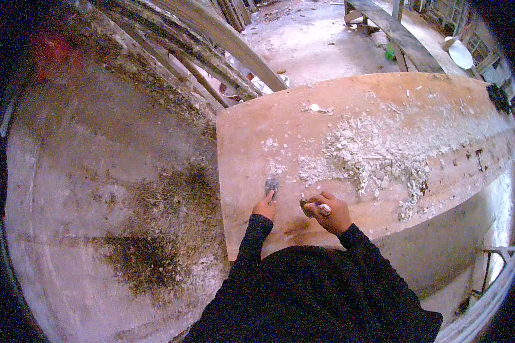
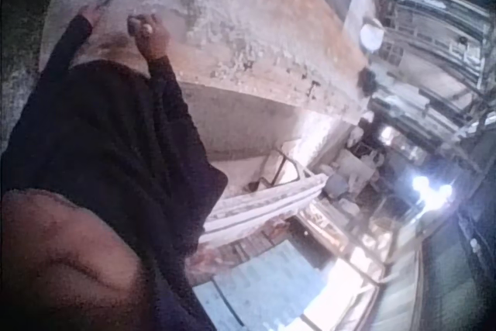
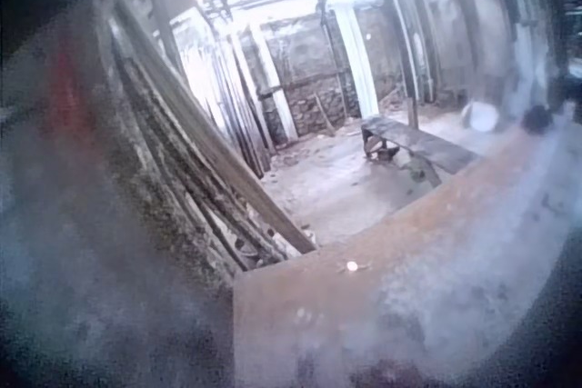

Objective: The person scrapes dried white residue from a large wooden board using a small metal scraper. They repeatedly lift and remove chunks of the material, working across the surface of the board.

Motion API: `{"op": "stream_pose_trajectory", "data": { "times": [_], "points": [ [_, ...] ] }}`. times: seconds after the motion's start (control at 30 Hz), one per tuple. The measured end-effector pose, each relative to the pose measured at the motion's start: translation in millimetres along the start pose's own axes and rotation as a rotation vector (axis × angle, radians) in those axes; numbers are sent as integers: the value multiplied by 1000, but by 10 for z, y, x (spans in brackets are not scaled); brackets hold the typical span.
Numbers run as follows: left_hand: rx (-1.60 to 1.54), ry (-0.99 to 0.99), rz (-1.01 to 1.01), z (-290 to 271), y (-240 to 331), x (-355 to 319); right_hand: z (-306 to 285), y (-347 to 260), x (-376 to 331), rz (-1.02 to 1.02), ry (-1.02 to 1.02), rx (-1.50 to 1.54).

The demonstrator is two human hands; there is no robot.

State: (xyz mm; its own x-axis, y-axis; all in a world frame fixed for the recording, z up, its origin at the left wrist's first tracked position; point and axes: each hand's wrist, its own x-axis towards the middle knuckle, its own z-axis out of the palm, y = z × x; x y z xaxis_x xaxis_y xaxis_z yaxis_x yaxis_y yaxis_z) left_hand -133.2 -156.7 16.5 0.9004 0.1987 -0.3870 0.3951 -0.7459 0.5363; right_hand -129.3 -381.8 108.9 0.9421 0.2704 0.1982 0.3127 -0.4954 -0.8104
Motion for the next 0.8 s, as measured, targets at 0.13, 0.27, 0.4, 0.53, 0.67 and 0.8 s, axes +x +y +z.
{"op": "stream_pose_trajectory", "data": {
  "times": [0.13, 0.27, 0.4, 0.53, 0.67, 0.8],
  "points": [
    [-54, 37, 95, 99, -124, -106, 19, 65, -22, -33, 19, -33],
    [17, -79, -40, -79, 64, -84, -14, 27, -17, -51, 9, -15],
    [6, -4, -31, -49, 59, 21, 5, -5, -17, -30, -20, -17],
    [43, -57, 22, 58, 48, -24, -12, -2, -51, -21, -51, -53],
    [40, -118, 6, 6, 161, -15, -18, 71, -60, 10, -41, -50],
    [39, -45, 11, -48, 305, 269, -40, 42, -18, -4, -33, -20]
  ]
}}
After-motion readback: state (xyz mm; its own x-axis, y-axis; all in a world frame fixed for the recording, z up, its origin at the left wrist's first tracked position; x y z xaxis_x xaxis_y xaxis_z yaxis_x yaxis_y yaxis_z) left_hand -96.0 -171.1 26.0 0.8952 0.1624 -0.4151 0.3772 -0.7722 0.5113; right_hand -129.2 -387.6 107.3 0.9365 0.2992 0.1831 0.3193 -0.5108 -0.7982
